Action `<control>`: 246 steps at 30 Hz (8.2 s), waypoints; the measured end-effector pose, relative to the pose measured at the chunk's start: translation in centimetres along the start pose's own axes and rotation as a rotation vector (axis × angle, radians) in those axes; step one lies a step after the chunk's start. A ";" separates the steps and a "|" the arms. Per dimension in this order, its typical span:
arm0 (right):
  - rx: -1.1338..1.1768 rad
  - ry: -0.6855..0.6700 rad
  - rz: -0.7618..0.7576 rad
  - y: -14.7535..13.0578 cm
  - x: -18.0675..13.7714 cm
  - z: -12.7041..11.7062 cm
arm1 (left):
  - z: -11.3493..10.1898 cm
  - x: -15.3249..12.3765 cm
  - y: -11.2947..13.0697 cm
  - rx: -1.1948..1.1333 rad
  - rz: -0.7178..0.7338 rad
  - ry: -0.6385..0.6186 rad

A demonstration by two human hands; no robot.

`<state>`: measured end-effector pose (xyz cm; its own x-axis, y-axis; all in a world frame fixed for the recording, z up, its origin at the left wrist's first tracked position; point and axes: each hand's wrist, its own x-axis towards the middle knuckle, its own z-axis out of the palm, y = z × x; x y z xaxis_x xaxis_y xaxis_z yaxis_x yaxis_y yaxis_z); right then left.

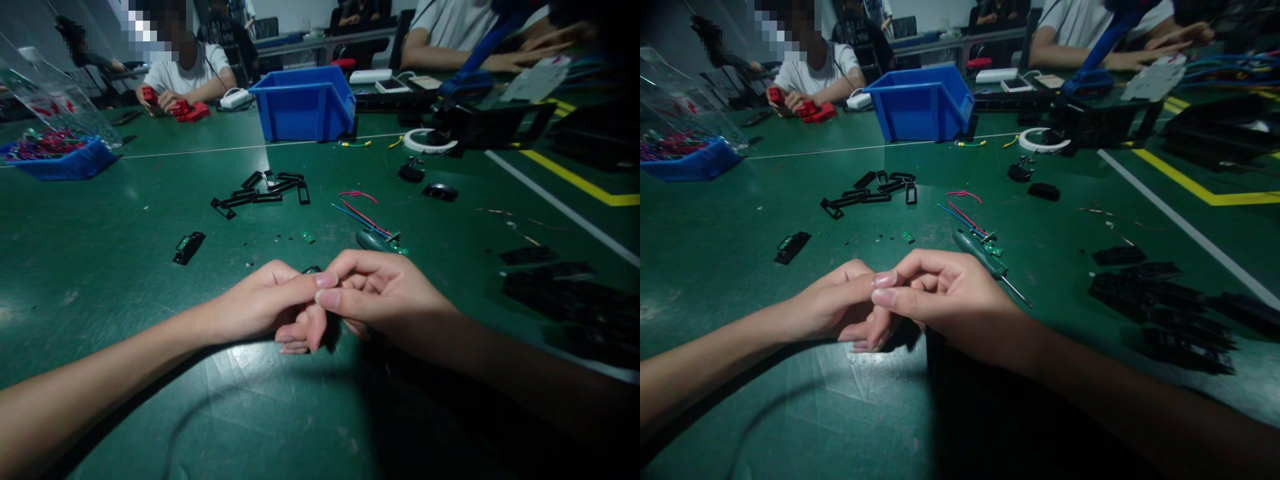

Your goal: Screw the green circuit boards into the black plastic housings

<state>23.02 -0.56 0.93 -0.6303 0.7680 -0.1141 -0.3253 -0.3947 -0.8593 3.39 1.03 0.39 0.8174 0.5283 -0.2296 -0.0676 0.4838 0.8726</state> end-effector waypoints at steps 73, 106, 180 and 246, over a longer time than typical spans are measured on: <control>0.048 0.383 -0.190 0.7 1.7 -1.9 | -2.4 -0.3 -0.4 1.510 0.498 0.420; -0.451 0.489 -0.333 0.3 1.0 -1.1 | -2.2 -0.4 0.1 1.132 0.789 0.727; -1.309 0.177 -0.370 -0.6 1.0 -4.0 | -2.5 -3.5 -0.3 1.519 0.487 0.481; -1.338 0.138 -0.381 -0.5 0.9 -4.1 | -2.6 -3.6 -0.4 1.544 0.470 0.483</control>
<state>25.48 2.42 -0.80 -0.5574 0.7913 0.2512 0.5017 0.5621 -0.6575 -0.95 0.74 -0.27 0.6335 0.7095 0.3087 0.5857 -0.7004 0.4078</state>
